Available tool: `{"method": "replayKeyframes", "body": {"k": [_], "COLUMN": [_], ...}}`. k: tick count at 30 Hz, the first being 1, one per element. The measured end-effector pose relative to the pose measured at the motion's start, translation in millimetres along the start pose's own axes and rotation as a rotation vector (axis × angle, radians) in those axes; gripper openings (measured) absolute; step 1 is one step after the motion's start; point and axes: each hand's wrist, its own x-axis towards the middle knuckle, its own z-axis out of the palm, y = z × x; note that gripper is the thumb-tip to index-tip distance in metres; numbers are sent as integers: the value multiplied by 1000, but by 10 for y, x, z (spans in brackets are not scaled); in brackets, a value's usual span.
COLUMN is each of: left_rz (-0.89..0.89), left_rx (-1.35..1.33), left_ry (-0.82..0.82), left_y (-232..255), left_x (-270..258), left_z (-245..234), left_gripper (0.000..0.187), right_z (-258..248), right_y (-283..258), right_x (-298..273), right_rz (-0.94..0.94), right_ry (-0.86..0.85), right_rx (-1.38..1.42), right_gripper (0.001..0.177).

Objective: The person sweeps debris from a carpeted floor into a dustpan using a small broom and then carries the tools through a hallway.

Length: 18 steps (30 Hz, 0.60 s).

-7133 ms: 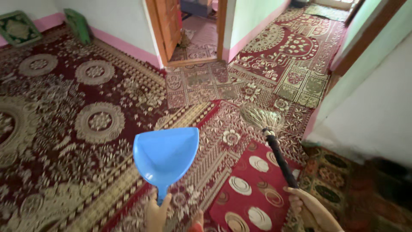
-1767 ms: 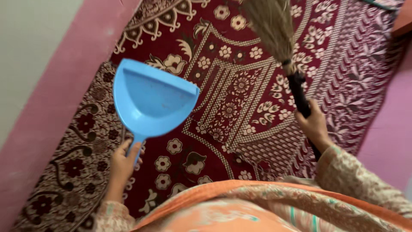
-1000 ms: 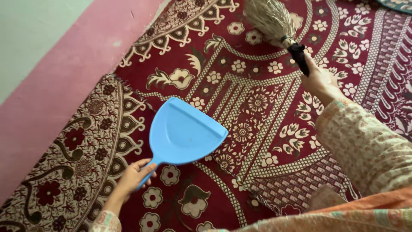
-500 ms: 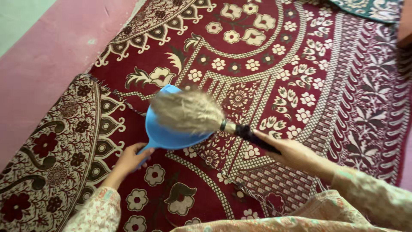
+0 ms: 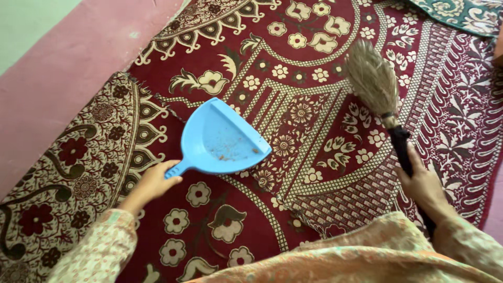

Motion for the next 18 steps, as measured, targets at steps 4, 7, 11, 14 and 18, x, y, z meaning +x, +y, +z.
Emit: {"method": "replayKeyframes", "body": {"k": [4, 7, 11, 14, 18], "left_rz": [-88, -89, 8, -99, -124], "left_rx": [26, 8, 7, 33, 112], "left_ry": [-46, -48, -7, -36, -53], "left_y": [-108, -146, -174, -132, -107], "left_x": [-70, -68, -39, -15, -16], "left_z": [18, 64, 100, 128, 135], "left_gripper": [63, 63, 62, 62, 63], "right_z": [674, 1154, 1204, 1090, 851], "right_y": [142, -196, -546, -699, -832], "right_x": [-65, -375, -583, -715, -894], "right_rz": [-373, -381, -417, -521, -661], "right_ry": [5, -124, -347, -399, -421], "right_rx": [103, -16, 119, 111, 132], "right_gripper": [96, 91, 92, 89, 86]}}
